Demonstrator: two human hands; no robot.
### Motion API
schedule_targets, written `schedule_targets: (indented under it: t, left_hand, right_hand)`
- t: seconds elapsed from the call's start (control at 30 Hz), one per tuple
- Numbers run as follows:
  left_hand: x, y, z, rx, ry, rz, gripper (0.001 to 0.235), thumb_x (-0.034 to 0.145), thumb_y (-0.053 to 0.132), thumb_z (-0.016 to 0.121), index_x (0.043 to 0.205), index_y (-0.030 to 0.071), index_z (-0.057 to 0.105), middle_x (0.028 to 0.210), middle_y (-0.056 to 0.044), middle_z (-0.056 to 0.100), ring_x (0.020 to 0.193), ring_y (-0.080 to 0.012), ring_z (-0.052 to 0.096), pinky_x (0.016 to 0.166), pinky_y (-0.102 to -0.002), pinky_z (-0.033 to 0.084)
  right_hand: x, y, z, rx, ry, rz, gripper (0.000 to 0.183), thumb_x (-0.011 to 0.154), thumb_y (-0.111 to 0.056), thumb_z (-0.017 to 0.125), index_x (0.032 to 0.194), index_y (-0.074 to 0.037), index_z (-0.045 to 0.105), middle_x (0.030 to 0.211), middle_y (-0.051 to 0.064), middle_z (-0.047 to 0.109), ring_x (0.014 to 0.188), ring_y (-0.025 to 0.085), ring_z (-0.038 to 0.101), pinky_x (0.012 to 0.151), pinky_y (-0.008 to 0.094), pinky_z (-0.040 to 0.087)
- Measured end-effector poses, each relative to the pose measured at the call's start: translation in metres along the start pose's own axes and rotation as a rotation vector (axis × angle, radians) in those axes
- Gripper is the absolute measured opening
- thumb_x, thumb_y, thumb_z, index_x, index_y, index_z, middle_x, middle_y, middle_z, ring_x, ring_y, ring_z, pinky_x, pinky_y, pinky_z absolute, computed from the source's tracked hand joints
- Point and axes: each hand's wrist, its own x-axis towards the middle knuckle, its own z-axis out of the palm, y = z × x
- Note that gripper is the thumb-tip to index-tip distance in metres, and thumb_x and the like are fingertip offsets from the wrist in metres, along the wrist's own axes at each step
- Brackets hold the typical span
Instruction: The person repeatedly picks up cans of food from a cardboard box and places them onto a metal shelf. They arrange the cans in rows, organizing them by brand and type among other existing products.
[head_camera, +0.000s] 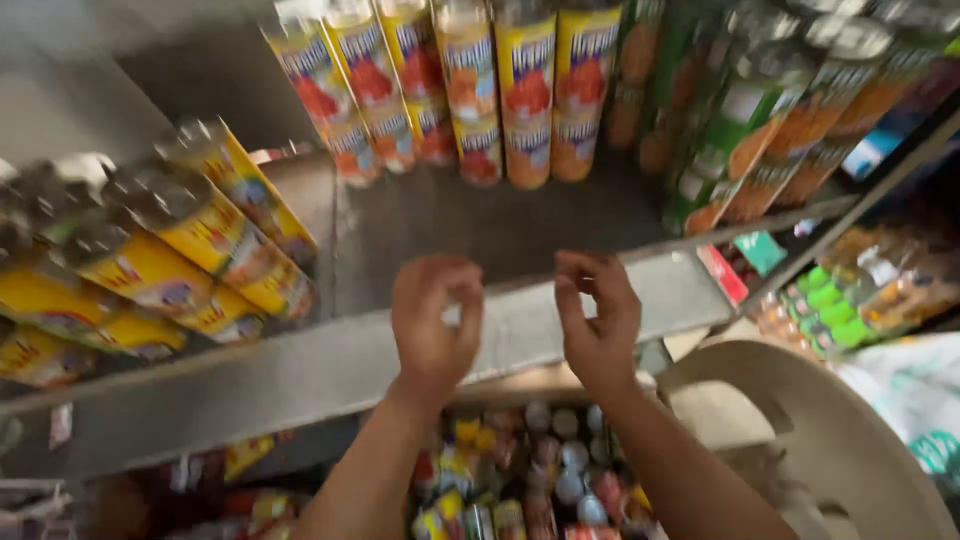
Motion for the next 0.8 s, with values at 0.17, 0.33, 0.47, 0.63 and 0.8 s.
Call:
schedule_targets:
  t: [0.17, 0.33, 0.47, 0.63, 0.8]
  left_hand:
    - [-0.115, 0.007, 0.019, -0.069, -0.291, -0.216, 0.014, 0.084, 0.004, 0.071, 0.097, 0.01, 0.069, 0.101, -0.01, 0.069, 0.097, -0.0335, 0.065, 0.087, -0.043, 0.053]
    - [-0.255, -0.047, 0.049, 0.033, -0.632, -0.719, 0.012, 0.086, 0.016, 0.071, 0.098, 0.015, 0.072, 0.102, -0.008, 0.071, 0.098, -0.0311, 0.068, 0.083, -0.043, 0.057]
    - [-0.333, -0.087, 0.057, 0.505, -0.794, -0.817, 0.05, 0.078, 0.023, 0.075, 0.127, 0.02, 0.064, 0.137, -0.017, 0.052, 0.113, -0.0417, 0.057, 0.09, -0.05, 0.052]
    - [-0.388, -0.136, 0.069, 0.619, -0.785, -0.704, 0.063, 0.075, 0.024, 0.075, 0.136, 0.023, 0.06, 0.147, -0.024, 0.039, 0.12, -0.0459, 0.054, 0.089, -0.052, 0.052]
    - [-0.41, -0.144, 0.072, 0.664, -0.936, -0.993, 0.027, 0.098, 0.025, 0.061, 0.124, 0.023, 0.064, 0.164, -0.008, 0.039, 0.114, -0.0342, 0.068, 0.089, -0.047, 0.057]
  right_hand:
    - [-0.096, 0.051, -0.037, 0.041, -0.097, 0.334, 0.018, 0.1, -0.006, 0.062, 0.118, -0.004, 0.068, 0.097, -0.001, 0.065, 0.088, 0.007, 0.059, 0.077, 0.024, 0.05]
    - [-0.208, 0.129, -0.057, -0.05, -0.189, 0.764, 0.019, 0.095, -0.012, 0.066, 0.11, -0.005, 0.074, 0.084, -0.002, 0.067, 0.073, 0.006, 0.056, 0.065, 0.023, 0.048]
    - [-0.294, 0.171, -0.068, -0.121, -0.32, 0.906, 0.022, 0.091, -0.014, 0.069, 0.11, -0.004, 0.074, 0.089, 0.002, 0.071, 0.079, 0.01, 0.062, 0.072, 0.026, 0.051]
    - [-0.328, 0.187, -0.074, -0.188, -0.441, 0.938, 0.027, 0.088, -0.016, 0.069, 0.111, -0.003, 0.073, 0.099, 0.006, 0.078, 0.09, 0.015, 0.072, 0.083, 0.03, 0.056]
    - [-0.341, 0.198, -0.075, -0.26, -0.547, 0.995, 0.032, 0.085, -0.019, 0.071, 0.114, -0.004, 0.072, 0.102, 0.011, 0.077, 0.091, 0.02, 0.074, 0.084, 0.033, 0.057]
